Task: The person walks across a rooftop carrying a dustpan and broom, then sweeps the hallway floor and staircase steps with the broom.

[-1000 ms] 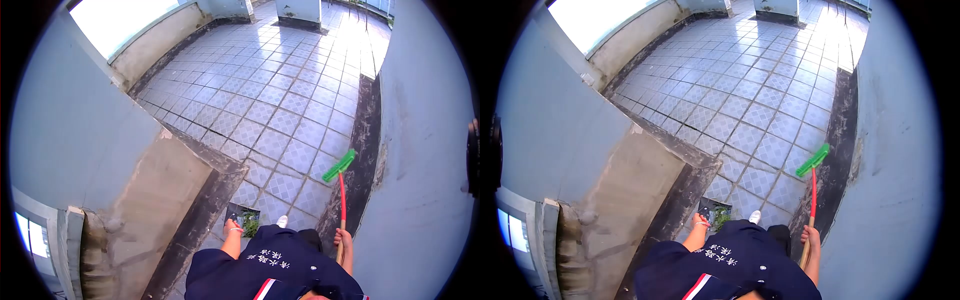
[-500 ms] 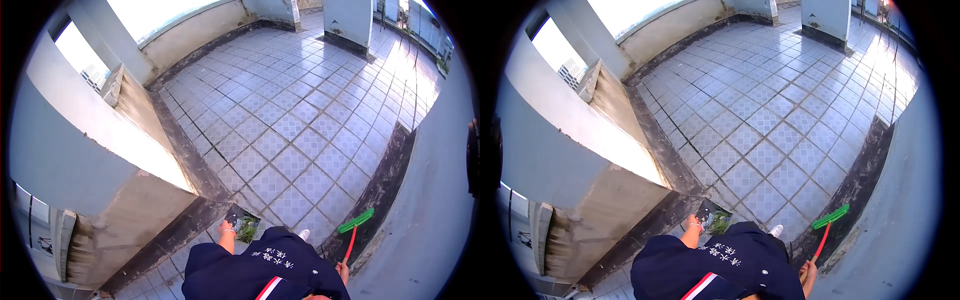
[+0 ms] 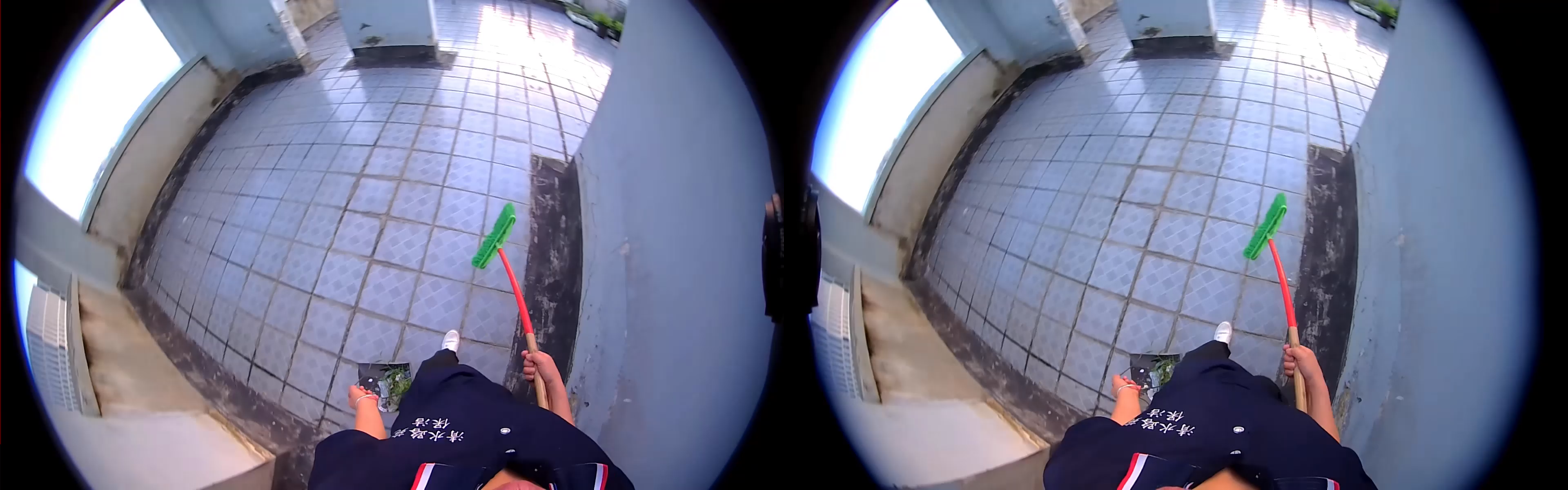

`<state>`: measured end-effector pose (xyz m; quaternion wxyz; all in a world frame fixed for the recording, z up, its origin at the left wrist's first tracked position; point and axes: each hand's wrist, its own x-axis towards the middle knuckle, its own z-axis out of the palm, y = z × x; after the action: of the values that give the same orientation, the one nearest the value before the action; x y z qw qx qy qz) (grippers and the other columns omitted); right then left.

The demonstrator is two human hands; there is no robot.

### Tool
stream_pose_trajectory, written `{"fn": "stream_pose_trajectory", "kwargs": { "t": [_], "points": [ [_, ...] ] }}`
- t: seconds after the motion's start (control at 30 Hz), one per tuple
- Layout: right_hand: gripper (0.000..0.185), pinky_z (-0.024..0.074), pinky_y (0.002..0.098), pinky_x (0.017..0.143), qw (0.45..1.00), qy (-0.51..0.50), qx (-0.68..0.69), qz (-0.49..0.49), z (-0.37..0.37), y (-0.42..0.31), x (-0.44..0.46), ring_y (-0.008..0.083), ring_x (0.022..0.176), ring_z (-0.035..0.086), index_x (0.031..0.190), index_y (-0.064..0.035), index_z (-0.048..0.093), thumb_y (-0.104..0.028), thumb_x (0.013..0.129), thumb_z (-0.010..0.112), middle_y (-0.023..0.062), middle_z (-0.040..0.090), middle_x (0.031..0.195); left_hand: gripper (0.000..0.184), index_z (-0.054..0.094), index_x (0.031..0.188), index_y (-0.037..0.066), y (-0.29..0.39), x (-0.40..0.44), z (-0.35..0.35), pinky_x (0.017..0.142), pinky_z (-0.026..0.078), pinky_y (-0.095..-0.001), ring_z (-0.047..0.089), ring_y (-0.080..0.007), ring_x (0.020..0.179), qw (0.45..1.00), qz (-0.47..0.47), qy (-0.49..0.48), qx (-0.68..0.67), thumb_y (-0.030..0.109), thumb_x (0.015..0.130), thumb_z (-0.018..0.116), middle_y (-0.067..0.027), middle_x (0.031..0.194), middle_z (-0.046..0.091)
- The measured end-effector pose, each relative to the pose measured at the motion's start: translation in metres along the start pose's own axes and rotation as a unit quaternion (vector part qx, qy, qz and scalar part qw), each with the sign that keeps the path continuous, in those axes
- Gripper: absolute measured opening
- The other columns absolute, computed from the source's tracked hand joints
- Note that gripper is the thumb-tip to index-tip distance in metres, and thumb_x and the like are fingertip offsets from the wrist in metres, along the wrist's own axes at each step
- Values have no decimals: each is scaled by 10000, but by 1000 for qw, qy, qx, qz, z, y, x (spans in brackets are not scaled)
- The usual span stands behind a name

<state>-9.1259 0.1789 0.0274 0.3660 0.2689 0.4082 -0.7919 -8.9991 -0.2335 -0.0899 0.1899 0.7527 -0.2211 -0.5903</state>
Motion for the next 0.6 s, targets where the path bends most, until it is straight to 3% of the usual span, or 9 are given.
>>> {"fn": "stream_pose_trajectory", "kwargs": {
  "t": [0.17,0.33,0.5,0.6],
  "points": [
    [90,248,183,334,992,117,34,-32,0,-84,27,53,372,282,785,-62,399,-67,697,420,-30,301,495,148,385,543,81,4,-39,153,256,281,-269,338,-122,297,997,37,-67,34,164,659,425,-23,462,408],
    [72,273,198,324,974,184,124,-50,-43,-159,96,66,358,321,650,-74,397,-73,702,446,-13,342,491,205,399,547,84,17,-65,263,258,265,-305,326,-135,283,993,19,-66,100,253,663,409,-3,377,330],
    [129,285,205,327,971,191,139,-19,-62,-274,175,73,362,338,590,-78,388,-92,700,453,-1,353,485,249,384,546,84,24,-124,401,249,284,-324,306,-134,277,990,26,-75,113,291,685,395,1,398,333],
    [124,288,204,330,981,156,109,-25,-50,-347,224,75,368,349,588,-73,395,-94,693,458,-1,357,486,219,381,554,85,40,-139,493,277,292,-274,316,-107,296,992,43,-97,64,250,689,428,7,412,341]
  ]
}}
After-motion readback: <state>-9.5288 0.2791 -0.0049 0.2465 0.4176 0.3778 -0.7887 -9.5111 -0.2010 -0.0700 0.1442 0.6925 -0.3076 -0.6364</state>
